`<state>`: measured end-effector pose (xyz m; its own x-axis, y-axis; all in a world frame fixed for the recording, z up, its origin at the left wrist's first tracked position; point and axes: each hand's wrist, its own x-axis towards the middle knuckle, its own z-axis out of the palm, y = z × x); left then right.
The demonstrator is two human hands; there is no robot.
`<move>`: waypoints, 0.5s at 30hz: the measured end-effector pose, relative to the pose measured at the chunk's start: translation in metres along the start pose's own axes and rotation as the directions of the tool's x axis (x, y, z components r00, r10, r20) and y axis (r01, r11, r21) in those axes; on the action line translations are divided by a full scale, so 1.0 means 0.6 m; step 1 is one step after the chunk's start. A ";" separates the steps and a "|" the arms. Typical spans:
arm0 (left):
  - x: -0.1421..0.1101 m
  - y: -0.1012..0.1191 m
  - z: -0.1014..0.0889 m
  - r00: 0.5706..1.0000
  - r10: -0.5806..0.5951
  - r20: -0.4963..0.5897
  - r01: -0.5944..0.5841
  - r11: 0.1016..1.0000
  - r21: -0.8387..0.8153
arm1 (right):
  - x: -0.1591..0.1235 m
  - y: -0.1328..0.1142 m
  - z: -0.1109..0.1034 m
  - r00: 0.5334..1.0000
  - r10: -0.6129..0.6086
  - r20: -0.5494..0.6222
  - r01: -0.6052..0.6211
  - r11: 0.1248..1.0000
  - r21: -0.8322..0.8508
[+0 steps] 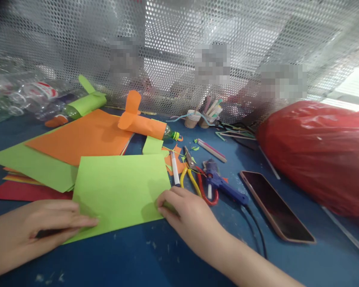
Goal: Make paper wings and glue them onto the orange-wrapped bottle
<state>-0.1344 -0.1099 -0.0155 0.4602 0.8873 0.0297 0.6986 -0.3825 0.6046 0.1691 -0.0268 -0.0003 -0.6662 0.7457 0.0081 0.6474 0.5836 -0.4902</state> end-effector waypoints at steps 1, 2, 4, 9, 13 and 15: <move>0.000 0.000 0.001 1.000 0.008 -0.004 -0.008 1.000 0.003 | 0.000 0.000 0.000 1.000 0.000 0.002 0.000 1.000 0.001; 0.000 -0.001 0.001 1.000 0.016 -0.008 -0.016 1.000 0.006 | 0.000 0.001 -0.001 1.000 -0.001 0.003 0.001 1.000 0.001; 0.000 -0.001 0.003 0.999 0.028 -0.019 -0.028 1.000 0.010 | 0.000 0.001 -0.001 1.000 -0.008 0.003 0.009 1.000 0.000; -0.006 -0.005 0.011 0.997 0.057 -0.050 -0.055 0.997 0.051 | -0.001 0.003 0.000 1.000 -0.022 0.004 0.022 1.000 0.009; -0.015 -0.007 0.018 0.993 0.078 -0.085 -0.064 0.986 0.152 | -0.003 0.003 0.001 0.999 -0.034 0.007 0.034 0.999 0.002; -0.017 -0.006 0.021 0.989 0.107 -0.102 -0.085 0.976 0.201 | -0.004 0.003 0.002 0.999 -0.041 0.009 0.041 0.999 -0.003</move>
<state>-0.1348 -0.1210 -0.0277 0.4738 0.8630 0.1750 0.7529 -0.5001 0.4278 0.1716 -0.0282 -0.0021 -0.6956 0.7181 0.0200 0.6208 0.6148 -0.4865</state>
